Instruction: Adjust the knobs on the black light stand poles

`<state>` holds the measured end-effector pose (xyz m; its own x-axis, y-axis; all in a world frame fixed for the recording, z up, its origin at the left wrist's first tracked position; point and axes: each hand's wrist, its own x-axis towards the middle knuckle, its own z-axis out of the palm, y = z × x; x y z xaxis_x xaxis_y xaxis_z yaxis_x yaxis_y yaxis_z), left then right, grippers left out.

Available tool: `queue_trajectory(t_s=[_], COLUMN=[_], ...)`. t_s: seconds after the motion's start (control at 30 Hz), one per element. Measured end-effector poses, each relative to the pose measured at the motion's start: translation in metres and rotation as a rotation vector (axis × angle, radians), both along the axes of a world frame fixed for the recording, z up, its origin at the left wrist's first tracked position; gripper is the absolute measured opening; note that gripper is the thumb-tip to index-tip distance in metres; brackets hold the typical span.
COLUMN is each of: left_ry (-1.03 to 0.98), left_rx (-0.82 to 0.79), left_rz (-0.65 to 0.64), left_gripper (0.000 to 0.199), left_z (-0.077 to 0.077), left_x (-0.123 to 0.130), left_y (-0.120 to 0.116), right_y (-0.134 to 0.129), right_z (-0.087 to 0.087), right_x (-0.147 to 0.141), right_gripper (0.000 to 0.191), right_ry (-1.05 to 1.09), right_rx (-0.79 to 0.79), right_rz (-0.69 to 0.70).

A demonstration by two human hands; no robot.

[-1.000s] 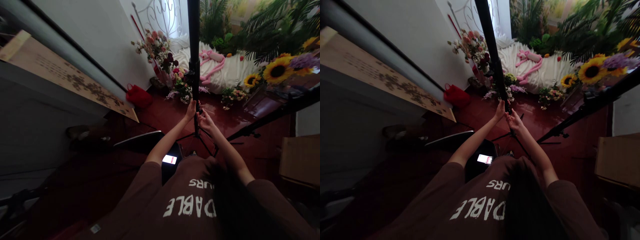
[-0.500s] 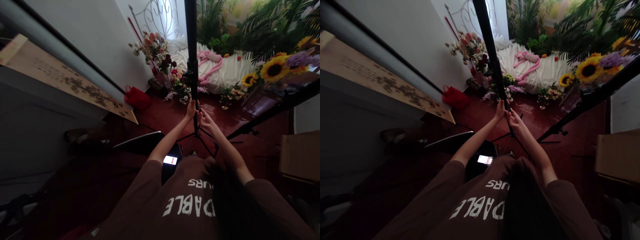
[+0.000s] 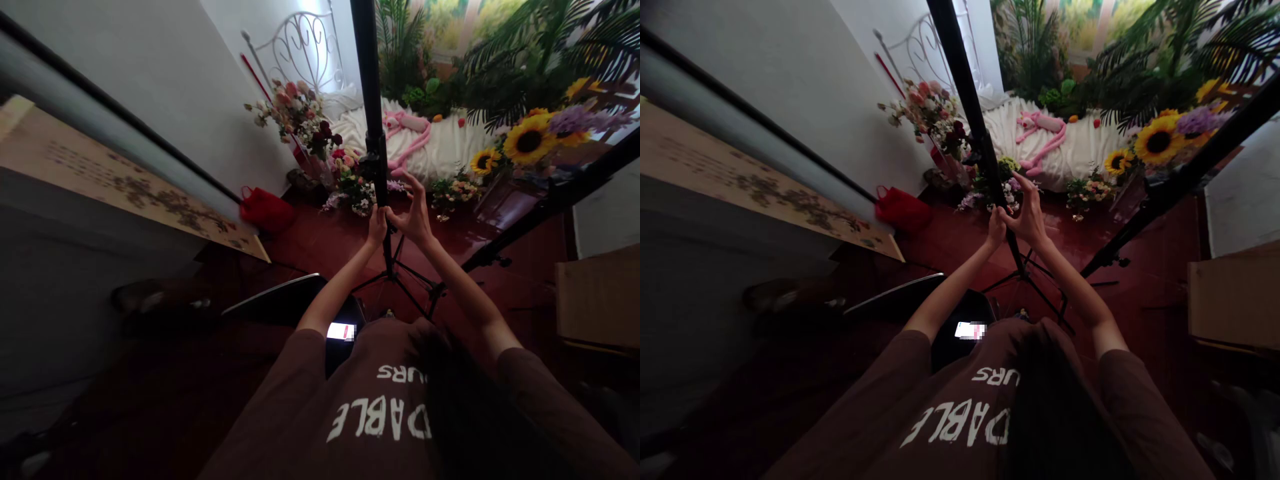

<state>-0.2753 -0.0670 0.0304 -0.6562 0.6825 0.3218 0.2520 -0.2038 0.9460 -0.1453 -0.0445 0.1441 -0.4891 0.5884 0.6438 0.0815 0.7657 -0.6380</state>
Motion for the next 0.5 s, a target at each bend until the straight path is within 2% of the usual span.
queue_trajectory(t_s=[0.1,0.2,0.3,0.4,0.5], left_ry=[0.0,-0.021,-0.066,-0.136,-0.266], left_rx=[-0.004,-0.011,-0.01,0.02,0.014], left_rz=[0.006,-0.02,-0.031,-0.081,-0.162], left_gripper=[0.056,0.055,0.053,0.055,0.064], left_z=[0.004,0.009,0.012,0.013,0.013], left_x=[0.002,0.003,0.002,0.003,0.004], left_y=[-0.001,-0.003,-0.005,-0.008,-0.009], right_y=[0.009,0.015,0.022,0.031,0.034], right_z=[0.05,0.079,0.083,0.075,0.063], right_x=[-0.02,-0.041,-0.059,-0.068,-0.068], right_gripper=[0.082,0.076,0.064,0.058,0.06], right_ry=[0.013,-0.074,-0.152,-0.177,-0.182], right_rx=[0.189,0.271,0.234,0.187,0.155], right_rz=[0.045,0.073,0.107,0.132,0.138])
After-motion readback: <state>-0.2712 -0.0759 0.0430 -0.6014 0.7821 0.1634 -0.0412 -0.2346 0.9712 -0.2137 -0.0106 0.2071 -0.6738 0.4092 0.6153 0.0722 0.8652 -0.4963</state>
